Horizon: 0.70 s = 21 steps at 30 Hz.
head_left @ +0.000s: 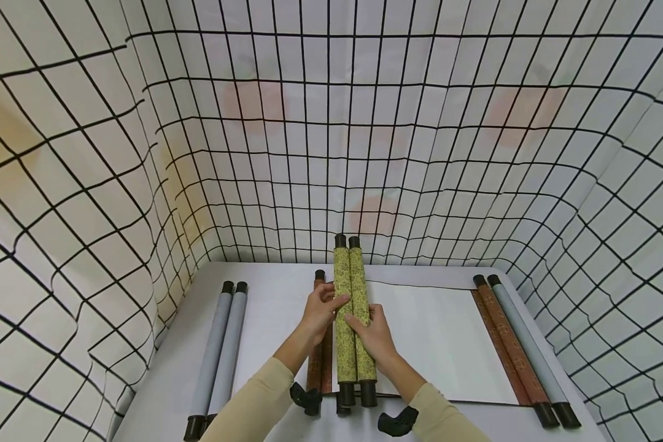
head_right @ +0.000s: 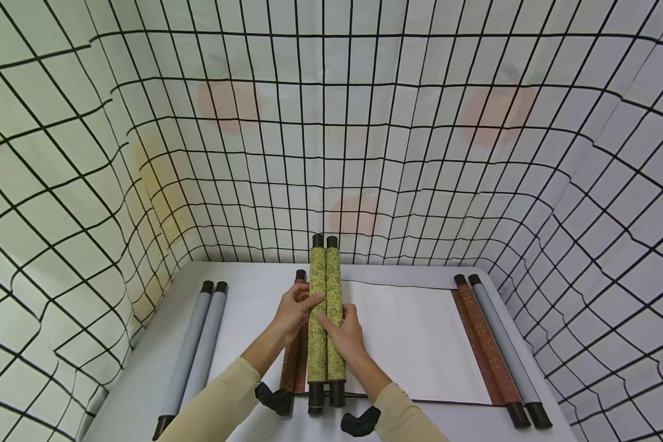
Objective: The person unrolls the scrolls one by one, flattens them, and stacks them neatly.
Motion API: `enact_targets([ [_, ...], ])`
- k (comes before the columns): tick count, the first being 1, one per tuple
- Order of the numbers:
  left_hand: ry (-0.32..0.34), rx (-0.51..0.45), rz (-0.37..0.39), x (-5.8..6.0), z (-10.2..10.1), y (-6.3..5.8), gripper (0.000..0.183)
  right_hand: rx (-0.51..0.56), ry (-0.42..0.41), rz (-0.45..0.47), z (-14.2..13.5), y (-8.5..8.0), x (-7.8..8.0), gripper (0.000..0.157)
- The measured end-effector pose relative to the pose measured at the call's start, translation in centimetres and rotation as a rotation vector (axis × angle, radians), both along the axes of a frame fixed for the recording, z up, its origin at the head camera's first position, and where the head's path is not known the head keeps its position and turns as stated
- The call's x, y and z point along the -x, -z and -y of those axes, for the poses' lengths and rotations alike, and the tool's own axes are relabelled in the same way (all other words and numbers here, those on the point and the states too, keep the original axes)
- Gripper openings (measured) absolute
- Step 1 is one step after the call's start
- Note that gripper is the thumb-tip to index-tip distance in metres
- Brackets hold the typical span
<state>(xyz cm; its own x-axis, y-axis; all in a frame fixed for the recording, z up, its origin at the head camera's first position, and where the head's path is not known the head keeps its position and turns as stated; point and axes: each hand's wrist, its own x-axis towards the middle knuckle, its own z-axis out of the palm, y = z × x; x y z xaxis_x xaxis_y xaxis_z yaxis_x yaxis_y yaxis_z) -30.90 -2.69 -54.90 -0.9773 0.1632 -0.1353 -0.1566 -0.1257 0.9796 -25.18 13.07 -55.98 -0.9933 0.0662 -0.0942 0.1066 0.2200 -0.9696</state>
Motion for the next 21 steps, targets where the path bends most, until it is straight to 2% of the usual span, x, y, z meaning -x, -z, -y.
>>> enact_targets([
  [5, -0.015, -0.02, 0.014, 0.18, 0.02, -0.17, 0.061, 0.016, 0.004, -0.003, -0.34, -0.2, 0.12, 0.079],
  [15, -0.026, -0.041, 0.0, 0.31, 0.32, -0.42, 0.054, 0.056, -0.018, 0.016, -0.9, -0.32, 0.26, 0.059],
  [21, -0.026, -0.015, -0.007, 0.14, 0.44, -0.25, 0.057, 0.052, -0.017, 0.041, -0.88, -0.28, 0.15, 0.062],
])
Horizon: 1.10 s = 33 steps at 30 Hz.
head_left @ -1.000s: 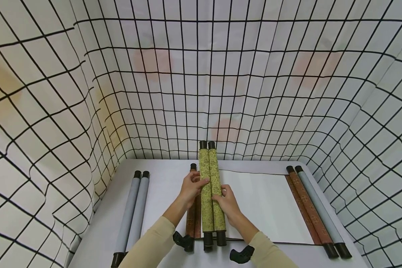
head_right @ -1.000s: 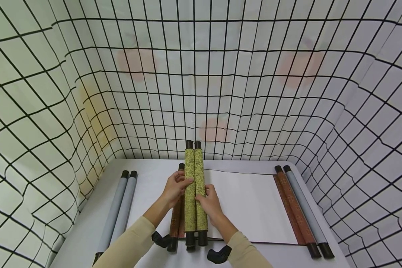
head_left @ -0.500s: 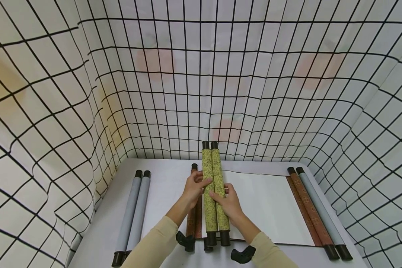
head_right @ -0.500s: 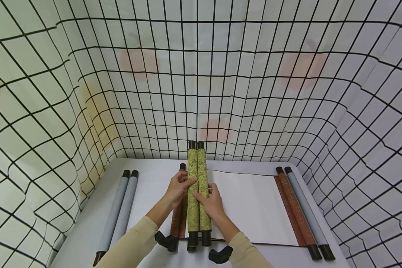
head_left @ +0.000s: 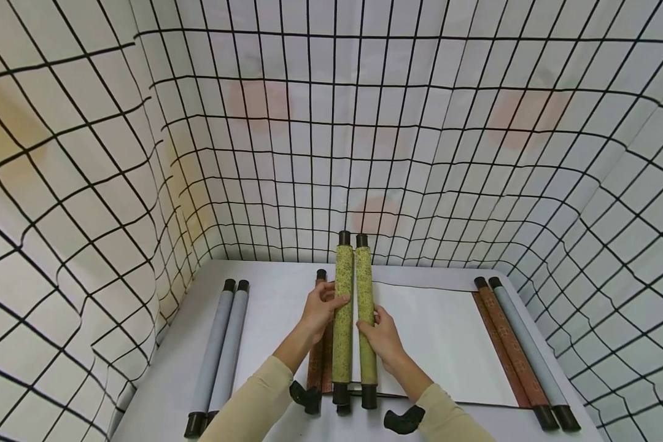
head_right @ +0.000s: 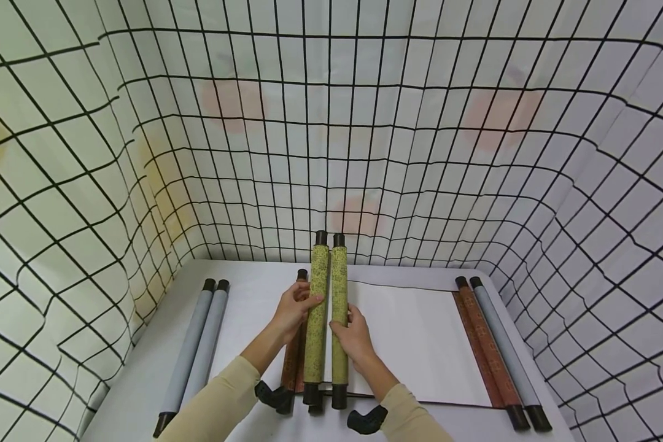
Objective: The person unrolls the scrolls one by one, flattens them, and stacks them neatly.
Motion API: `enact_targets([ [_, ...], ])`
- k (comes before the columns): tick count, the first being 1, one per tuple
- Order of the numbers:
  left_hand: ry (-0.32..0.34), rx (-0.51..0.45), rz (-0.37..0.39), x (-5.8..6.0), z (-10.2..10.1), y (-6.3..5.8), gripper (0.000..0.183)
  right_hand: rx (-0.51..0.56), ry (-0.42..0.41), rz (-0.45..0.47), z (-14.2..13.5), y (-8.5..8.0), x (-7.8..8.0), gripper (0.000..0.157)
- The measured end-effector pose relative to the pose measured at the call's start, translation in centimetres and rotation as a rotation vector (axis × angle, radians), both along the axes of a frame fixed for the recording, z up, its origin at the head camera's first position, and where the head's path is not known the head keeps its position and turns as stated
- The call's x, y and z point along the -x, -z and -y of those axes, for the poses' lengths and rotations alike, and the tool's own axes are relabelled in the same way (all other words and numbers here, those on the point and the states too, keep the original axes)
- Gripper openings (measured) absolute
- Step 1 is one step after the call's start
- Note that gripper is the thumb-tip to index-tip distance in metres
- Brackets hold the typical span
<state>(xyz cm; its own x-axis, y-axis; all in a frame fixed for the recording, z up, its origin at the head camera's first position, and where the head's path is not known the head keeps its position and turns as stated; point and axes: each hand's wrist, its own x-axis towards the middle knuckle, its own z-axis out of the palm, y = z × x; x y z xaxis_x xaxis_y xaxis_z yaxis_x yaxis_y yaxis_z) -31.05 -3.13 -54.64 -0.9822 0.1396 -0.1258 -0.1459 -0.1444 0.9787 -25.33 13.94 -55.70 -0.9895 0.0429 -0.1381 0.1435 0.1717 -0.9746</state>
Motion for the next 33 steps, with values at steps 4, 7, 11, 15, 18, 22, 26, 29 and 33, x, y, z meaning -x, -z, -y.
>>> enact_targets([
  [4, -0.011, 0.014, -0.031, 0.0, 0.0, 0.0, 0.055, 0.028, 0.006, 0.013, 0.2, -0.2, -0.1, 0.062],
  [7, -0.011, 0.025, -0.053, -0.1, -0.1, 0.0, 0.053, 0.041, 0.021, 0.01, 0.4, -0.1, 0.0, 0.062],
  [11, -0.005, 0.028, -0.048, -0.1, -0.2, -0.1, 0.053, 0.017, 0.048, -0.011, 0.7, 0.2, 0.1, 0.069],
  [15, -0.006, 0.024, -0.039, -0.4, -0.3, -0.5, 0.053, 0.0, 0.065, -0.033, 0.6, 0.5, 0.1, 0.075],
  [18, -0.006, 0.02, -0.028, -0.4, -0.1, -0.4, 0.054, -0.018, 0.067, -0.041, 0.4, 0.7, 0.1, 0.073],
  [22, -0.002, 0.005, -0.012, -0.3, 0.1, 0.2, 0.055, 0.003, 0.055, -0.027, 0.0, 0.6, 0.1, 0.069],
  [26, 0.01, -0.002, -0.009, -0.3, 0.3, 0.2, 0.056, 0.012, 0.053, -0.015, -0.5, 0.3, 0.2, 0.067],
  [29, 0.013, -0.004, -0.011, -0.2, 0.3, 0.2, 0.057, -0.03, 0.059, -0.015, -0.8, 0.3, 0.2, 0.069],
  [33, 0.009, 0.007, -0.006, -0.1, 0.4, 0.3, 0.057, -0.045, 0.061, -0.011, -1.1, 0.3, 0.2, 0.071],
])
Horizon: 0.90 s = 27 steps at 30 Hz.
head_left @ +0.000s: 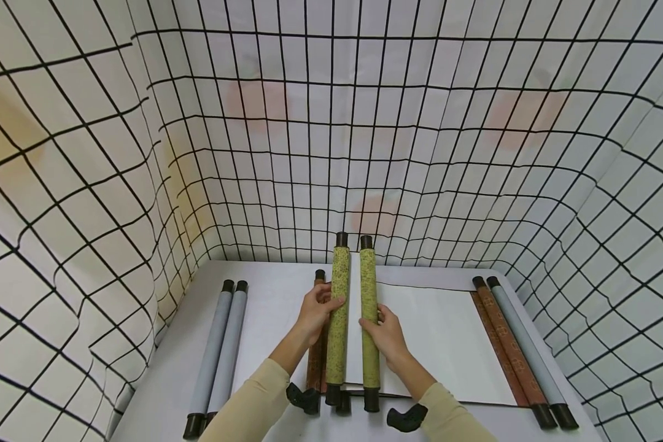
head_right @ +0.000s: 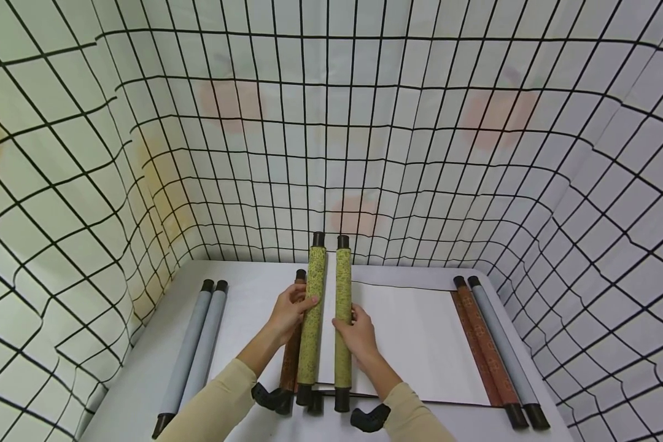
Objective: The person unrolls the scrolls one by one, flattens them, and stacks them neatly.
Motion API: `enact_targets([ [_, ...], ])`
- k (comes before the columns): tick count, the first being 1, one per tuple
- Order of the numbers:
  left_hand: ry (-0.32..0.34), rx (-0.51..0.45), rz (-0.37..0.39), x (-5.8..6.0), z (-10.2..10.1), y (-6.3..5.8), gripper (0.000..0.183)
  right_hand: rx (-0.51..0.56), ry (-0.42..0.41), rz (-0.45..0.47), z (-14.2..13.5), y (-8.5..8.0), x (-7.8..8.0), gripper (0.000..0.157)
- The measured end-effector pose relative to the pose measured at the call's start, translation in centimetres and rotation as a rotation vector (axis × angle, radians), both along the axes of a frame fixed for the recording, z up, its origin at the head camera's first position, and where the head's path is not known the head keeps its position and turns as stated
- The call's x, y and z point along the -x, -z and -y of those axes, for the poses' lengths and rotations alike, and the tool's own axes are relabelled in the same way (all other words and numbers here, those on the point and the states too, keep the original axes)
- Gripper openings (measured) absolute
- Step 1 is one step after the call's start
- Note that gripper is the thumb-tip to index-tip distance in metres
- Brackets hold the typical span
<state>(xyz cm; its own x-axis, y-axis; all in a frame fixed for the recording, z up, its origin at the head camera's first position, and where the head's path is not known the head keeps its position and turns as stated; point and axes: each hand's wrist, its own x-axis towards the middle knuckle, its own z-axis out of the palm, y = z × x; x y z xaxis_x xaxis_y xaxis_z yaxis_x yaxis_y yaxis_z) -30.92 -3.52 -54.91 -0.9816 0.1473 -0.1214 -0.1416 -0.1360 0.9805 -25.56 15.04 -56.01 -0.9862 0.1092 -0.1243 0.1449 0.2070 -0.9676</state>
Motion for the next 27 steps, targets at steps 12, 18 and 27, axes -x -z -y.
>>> enact_targets([
  [12, 0.006, -0.012, 0.017, 0.15, -0.34, 0.56, 0.055, 0.081, 0.014, 0.053, -0.28, 0.04, 0.06, 0.075],
  [18, 0.012, 0.005, 0.027, 0.15, -0.37, 0.63, 0.055, 0.051, -0.009, 0.002, -0.47, 0.03, -0.17, 0.08],
  [27, 0.004, 0.012, 0.002, -0.33, 0.14, 0.02, 0.06, 0.038, 0.001, 0.0, -1.0, 0.02, 0.23, 0.062],
])
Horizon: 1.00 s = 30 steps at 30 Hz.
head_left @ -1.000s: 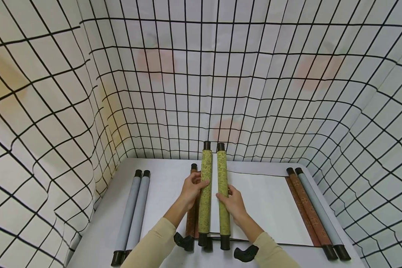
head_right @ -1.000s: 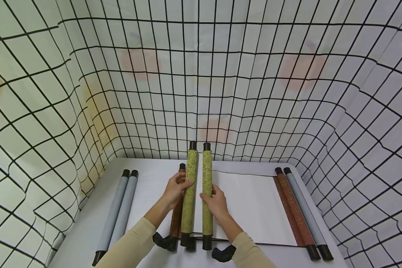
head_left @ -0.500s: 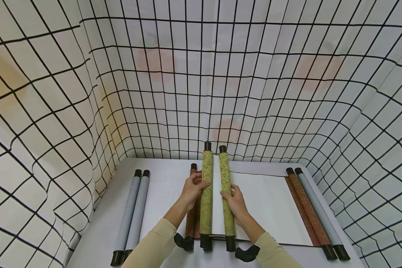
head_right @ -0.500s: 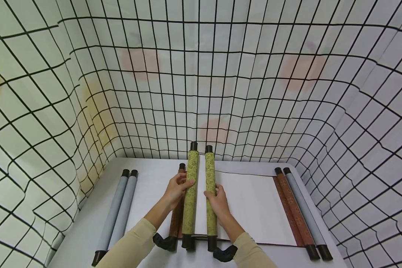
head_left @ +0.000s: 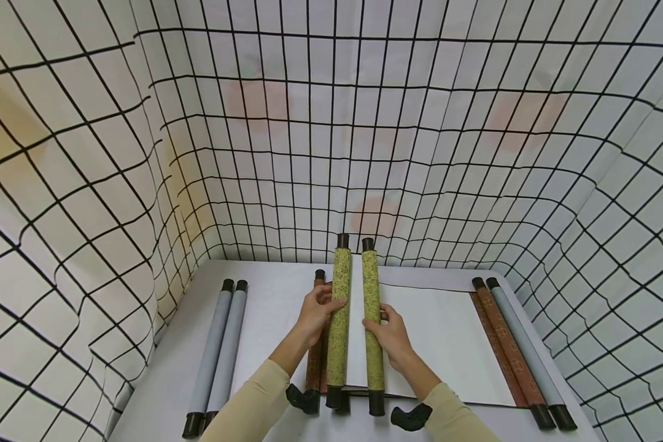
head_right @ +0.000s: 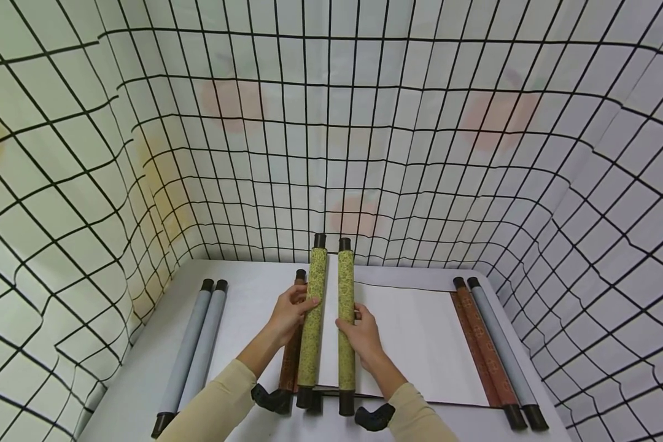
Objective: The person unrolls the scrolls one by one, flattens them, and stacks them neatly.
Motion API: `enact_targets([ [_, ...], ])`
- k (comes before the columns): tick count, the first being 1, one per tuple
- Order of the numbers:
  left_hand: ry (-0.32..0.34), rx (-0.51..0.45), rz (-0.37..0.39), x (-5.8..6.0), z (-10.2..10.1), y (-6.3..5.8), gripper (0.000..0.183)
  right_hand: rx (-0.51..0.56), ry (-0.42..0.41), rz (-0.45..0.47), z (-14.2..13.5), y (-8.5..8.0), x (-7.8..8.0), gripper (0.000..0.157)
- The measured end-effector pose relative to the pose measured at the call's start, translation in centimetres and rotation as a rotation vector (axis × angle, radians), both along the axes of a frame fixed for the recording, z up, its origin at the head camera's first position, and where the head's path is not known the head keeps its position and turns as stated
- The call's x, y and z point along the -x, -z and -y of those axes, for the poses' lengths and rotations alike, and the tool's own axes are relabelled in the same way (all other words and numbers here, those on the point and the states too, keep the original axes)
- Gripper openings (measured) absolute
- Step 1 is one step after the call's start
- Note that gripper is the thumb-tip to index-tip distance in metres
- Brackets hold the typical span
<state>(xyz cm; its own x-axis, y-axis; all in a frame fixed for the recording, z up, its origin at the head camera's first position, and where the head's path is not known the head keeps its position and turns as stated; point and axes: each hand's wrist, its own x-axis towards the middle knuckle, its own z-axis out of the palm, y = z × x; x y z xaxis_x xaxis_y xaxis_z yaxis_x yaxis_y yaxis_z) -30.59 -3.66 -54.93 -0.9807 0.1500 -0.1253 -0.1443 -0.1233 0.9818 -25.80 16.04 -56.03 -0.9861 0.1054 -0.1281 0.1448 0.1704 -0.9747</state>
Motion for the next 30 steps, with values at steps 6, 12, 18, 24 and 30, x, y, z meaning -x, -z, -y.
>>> enact_targets([
  [6, -0.026, 0.0, 0.014, 0.14, 0.26, 0.17, 0.058, 0.004, 0.004, 0.014, -0.22, -0.25, -0.11, 0.064],
  [12, -0.035, -0.005, 0.01, 0.27, 0.39, 0.31, 0.058, 0.059, 0.006, 0.016, -0.29, -0.27, -0.42, 0.066],
  [18, 0.002, 0.009, 0.009, -0.14, 0.26, -0.42, 0.057, 0.08, -0.002, 0.024, 0.16, -0.09, -0.59, 0.067],
  [24, 0.011, 0.01, 0.005, 0.05, 0.13, 0.03, 0.057, 0.037, 0.001, 0.01, 0.04, 0.31, -0.66, 0.084],
  [30, 0.01, 0.001, 0.005, 0.01, 0.23, 0.28, 0.058, 0.073, 0.038, 0.04, -0.43, 0.4, -0.67, 0.073],
])
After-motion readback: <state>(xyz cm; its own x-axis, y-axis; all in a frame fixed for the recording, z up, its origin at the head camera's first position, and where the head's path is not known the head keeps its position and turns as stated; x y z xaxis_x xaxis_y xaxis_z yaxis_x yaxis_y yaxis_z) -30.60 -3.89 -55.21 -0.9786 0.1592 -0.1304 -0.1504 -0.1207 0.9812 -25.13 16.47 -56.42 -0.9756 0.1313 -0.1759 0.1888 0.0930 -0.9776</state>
